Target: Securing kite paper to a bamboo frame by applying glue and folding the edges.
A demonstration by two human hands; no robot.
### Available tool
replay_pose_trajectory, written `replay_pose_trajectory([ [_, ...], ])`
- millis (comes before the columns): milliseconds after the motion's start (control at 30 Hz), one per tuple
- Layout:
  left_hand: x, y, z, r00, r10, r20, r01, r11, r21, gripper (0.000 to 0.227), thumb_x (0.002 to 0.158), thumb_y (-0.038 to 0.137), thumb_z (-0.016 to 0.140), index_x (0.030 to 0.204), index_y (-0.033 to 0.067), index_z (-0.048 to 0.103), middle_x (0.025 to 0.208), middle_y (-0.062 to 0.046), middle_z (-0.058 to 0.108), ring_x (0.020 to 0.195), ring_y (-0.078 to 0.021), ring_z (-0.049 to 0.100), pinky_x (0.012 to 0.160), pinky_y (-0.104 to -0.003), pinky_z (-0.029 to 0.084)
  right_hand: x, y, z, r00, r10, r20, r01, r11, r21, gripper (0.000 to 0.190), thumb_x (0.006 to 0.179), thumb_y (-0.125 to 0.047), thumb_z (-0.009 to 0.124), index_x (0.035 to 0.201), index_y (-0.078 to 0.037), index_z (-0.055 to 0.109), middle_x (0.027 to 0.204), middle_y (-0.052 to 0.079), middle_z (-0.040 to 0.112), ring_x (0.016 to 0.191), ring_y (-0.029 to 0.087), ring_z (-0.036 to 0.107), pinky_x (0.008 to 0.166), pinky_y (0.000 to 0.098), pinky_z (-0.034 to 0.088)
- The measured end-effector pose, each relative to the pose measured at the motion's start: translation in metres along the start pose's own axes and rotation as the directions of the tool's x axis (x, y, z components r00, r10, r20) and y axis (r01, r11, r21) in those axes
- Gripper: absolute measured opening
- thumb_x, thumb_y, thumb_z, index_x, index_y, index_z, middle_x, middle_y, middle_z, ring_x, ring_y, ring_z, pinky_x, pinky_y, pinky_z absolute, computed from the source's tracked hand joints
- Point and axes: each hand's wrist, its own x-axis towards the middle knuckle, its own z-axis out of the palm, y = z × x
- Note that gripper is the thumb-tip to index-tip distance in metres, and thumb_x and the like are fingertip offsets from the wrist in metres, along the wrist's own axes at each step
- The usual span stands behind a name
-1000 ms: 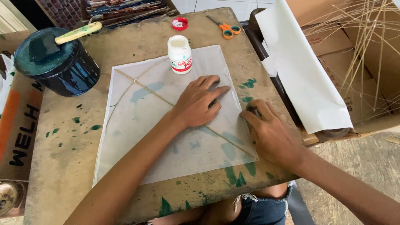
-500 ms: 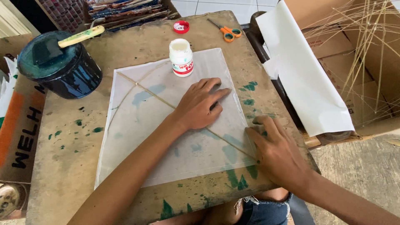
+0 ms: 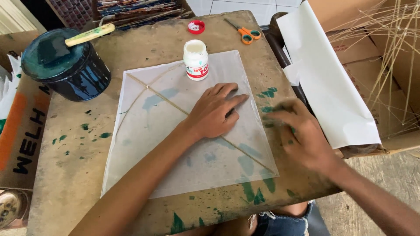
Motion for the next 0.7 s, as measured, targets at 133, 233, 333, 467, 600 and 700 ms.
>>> replay_pose_trajectory([
  [133,0.000,0.001,0.000,1.000,-0.015,0.003,0.015,1.000,-0.012,0.051,0.091,0.020,0.044,0.137,0.0082,0.062,0.138,-0.015,0.051,0.138,-0.0363,0.044,0.115,-0.056,0.032,0.023,0.021,0.013,0.999,-0.048,0.020,0.049,0.998,-0.028,0.043,0.088,0.014,0.046,0.115,-0.002,0.074,0.115,0.025,0.058,0.113,0.051,0.062,0.081,0.0543,0.056],
  [233,-0.002,-0.003,0.003,1.000,-0.010,0.000,0.010,1.000,-0.008,0.050,0.093,0.021,0.043,0.138,0.0094,0.062,0.139,-0.014,0.050,0.138,-0.0351,0.043,0.116,-0.056,0.032,0.030,0.030,0.020,0.995,-0.090,0.038,0.092,0.995,-0.039,0.048,0.085,0.016,0.046,0.118,-0.003,0.075,0.118,0.025,0.053,0.114,0.051,0.060,0.081,0.0503,0.056],
  [333,-0.001,-0.003,0.003,1.000,0.005,-0.011,-0.005,1.000,-0.009,0.050,0.092,0.020,0.045,0.137,0.0087,0.062,0.138,-0.015,0.051,0.136,-0.0354,0.045,0.115,-0.056,0.032,0.030,0.040,0.025,0.994,-0.083,0.070,0.087,0.994,-0.067,0.054,0.085,0.016,0.044,0.121,-0.009,0.076,0.121,0.021,0.052,0.114,0.049,0.059,0.084,0.0503,0.056],
  [467,-0.001,-0.005,0.005,0.999,0.016,-0.031,-0.016,1.000,-0.008,0.050,0.092,0.020,0.045,0.137,0.0085,0.062,0.136,-0.015,0.051,0.135,-0.0354,0.046,0.115,-0.055,0.033,0.027,0.037,0.029,0.991,-0.096,0.089,0.114,0.968,-0.224,0.048,0.087,0.013,0.049,0.118,-0.011,0.078,0.121,0.017,0.051,0.114,0.043,0.062,0.082,0.0457,0.058],
  [600,-0.002,-0.003,0.004,0.999,0.020,-0.050,-0.020,1.000,-0.003,0.050,0.091,0.019,0.046,0.136,0.0089,0.063,0.135,-0.015,0.052,0.135,-0.0352,0.047,0.114,-0.055,0.034,0.027,0.020,0.026,0.991,-0.087,0.105,0.121,0.915,-0.385,0.045,0.089,0.008,0.051,0.117,-0.016,0.077,0.119,0.012,0.049,0.106,0.038,0.064,0.075,0.0435,0.056],
  [700,-0.002,-0.005,0.005,0.998,0.023,-0.054,-0.023,1.000,-0.011,0.050,0.090,0.019,0.046,0.136,0.0086,0.063,0.135,-0.015,0.053,0.134,-0.0352,0.047,0.114,-0.055,0.034,0.029,0.006,0.021,0.989,-0.084,0.122,0.128,0.897,-0.423,0.043,0.088,0.008,0.052,0.114,-0.016,0.076,0.117,0.012,0.048,0.101,0.040,0.063,0.070,0.0448,0.053],
])
